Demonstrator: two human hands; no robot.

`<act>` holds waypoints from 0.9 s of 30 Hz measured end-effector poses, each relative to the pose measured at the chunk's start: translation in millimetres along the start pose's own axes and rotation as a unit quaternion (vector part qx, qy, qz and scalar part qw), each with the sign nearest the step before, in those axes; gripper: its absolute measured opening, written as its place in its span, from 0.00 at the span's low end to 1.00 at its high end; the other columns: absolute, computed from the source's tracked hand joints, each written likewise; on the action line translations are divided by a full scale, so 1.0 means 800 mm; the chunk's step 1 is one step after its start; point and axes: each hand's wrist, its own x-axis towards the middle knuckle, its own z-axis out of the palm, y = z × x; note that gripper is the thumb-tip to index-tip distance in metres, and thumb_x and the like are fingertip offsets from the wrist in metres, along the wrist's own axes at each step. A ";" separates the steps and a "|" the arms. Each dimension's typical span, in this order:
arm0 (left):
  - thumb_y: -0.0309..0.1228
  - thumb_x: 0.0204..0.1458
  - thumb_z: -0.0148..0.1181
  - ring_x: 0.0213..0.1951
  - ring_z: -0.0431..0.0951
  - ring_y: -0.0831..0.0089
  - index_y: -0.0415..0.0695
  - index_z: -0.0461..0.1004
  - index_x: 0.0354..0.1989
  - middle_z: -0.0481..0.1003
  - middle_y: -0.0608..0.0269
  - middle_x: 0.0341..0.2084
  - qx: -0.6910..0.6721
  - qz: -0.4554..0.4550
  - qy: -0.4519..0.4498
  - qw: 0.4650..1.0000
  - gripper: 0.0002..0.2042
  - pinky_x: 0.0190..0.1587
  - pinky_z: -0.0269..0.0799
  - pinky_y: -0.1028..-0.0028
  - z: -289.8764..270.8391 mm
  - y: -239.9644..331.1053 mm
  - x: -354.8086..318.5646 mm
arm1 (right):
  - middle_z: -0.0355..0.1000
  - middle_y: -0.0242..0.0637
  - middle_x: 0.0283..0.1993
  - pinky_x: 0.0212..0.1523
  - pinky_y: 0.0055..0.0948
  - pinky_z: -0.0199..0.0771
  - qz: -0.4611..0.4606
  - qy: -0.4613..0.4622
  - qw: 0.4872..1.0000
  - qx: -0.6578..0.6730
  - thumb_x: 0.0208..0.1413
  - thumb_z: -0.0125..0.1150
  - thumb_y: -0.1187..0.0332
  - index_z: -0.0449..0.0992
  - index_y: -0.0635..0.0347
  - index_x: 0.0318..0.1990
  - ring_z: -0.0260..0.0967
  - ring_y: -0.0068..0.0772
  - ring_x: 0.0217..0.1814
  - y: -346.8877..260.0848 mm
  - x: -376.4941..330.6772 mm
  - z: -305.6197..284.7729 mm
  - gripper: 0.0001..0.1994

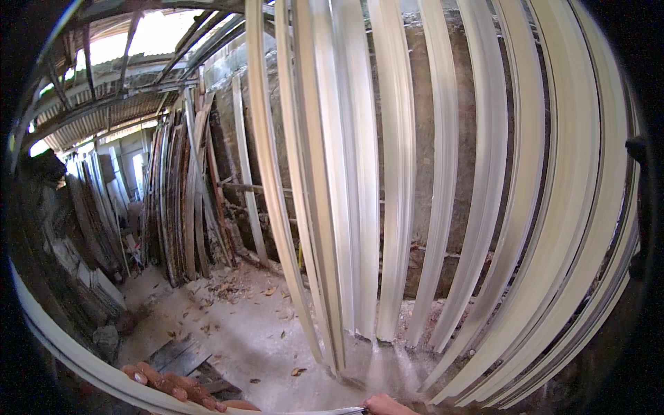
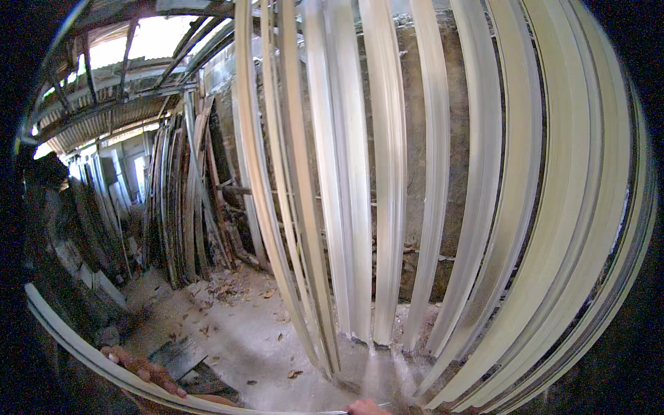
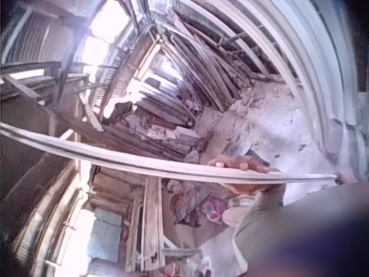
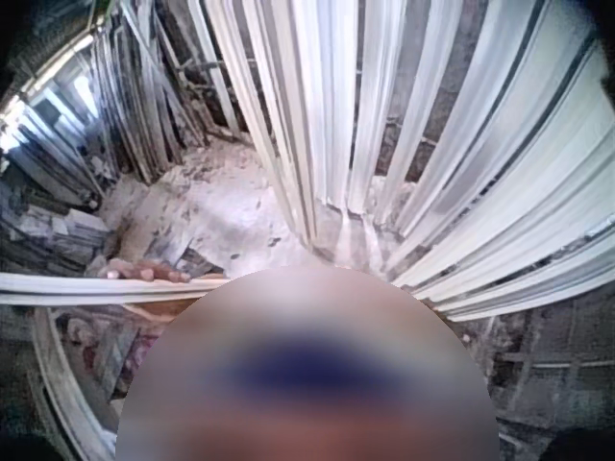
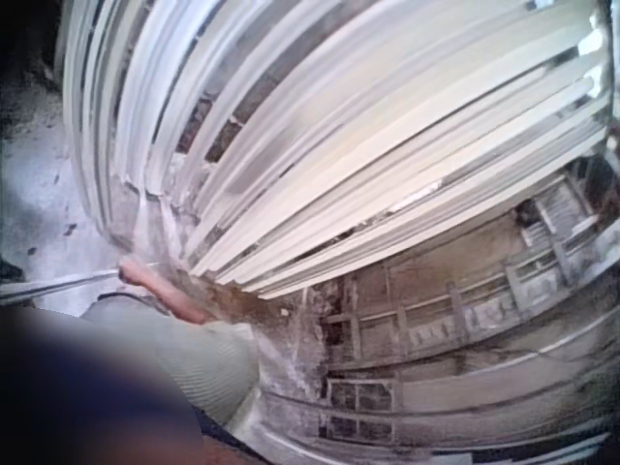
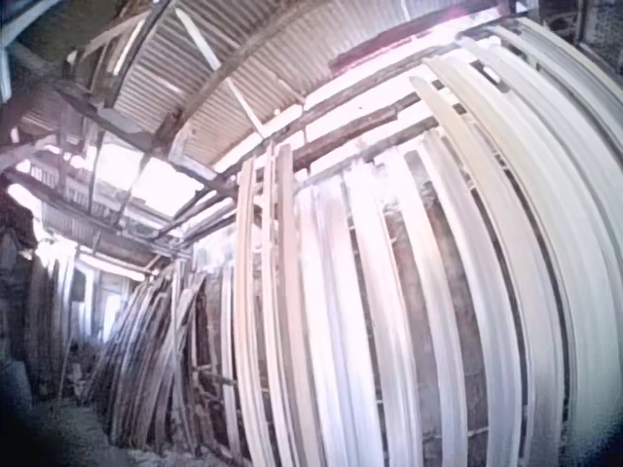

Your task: The person scrapes a long, curved wooden piece using a metal scraper, removing material from the surface. They repeatedly scrape along the length of the piece, occasionally pausing to wipe the surface with their hand. The person then lifts the piece and moves it to a rack.

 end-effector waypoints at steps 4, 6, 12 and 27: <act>0.44 0.67 0.45 0.41 0.77 0.47 0.43 0.67 0.60 0.74 0.45 0.47 0.141 0.048 0.084 0.985 0.21 0.43 0.74 0.49 -0.007 -0.077 0.021 | 0.78 0.48 0.31 0.34 0.52 0.75 -0.066 0.030 0.997 -0.005 0.49 0.60 0.62 0.80 0.52 0.32 0.76 0.55 0.35 0.054 0.075 0.017 0.07; 0.43 0.67 0.46 0.39 0.78 0.47 0.41 0.69 0.59 0.75 0.44 0.46 0.289 0.069 0.152 0.943 0.21 0.41 0.75 0.51 -0.006 -0.120 0.019 | 0.77 0.44 0.33 0.34 0.52 0.76 -0.078 -0.043 0.996 -0.028 0.54 0.57 0.62 0.77 0.42 0.46 0.77 0.53 0.37 0.084 0.100 0.022 0.12; 0.46 0.62 0.54 0.47 0.78 0.46 0.39 0.66 0.63 0.75 0.42 0.51 0.589 0.102 0.359 0.717 0.27 0.49 0.73 0.49 -0.024 -0.236 -0.002 | 0.77 0.46 0.31 0.35 0.52 0.76 -0.104 -0.006 0.994 0.015 0.46 0.60 0.66 0.77 0.47 0.43 0.76 0.55 0.37 0.131 0.138 0.023 0.14; 0.45 0.61 0.56 0.52 0.73 0.54 0.47 0.53 0.70 0.69 0.51 0.56 0.355 -0.071 0.312 0.878 0.33 0.55 0.69 0.53 -0.073 -0.435 -0.011 | 0.78 0.51 0.43 0.44 0.43 0.77 -0.069 0.068 0.992 0.084 0.47 0.58 0.71 0.80 0.58 0.46 0.76 0.50 0.43 0.178 0.134 -0.003 0.16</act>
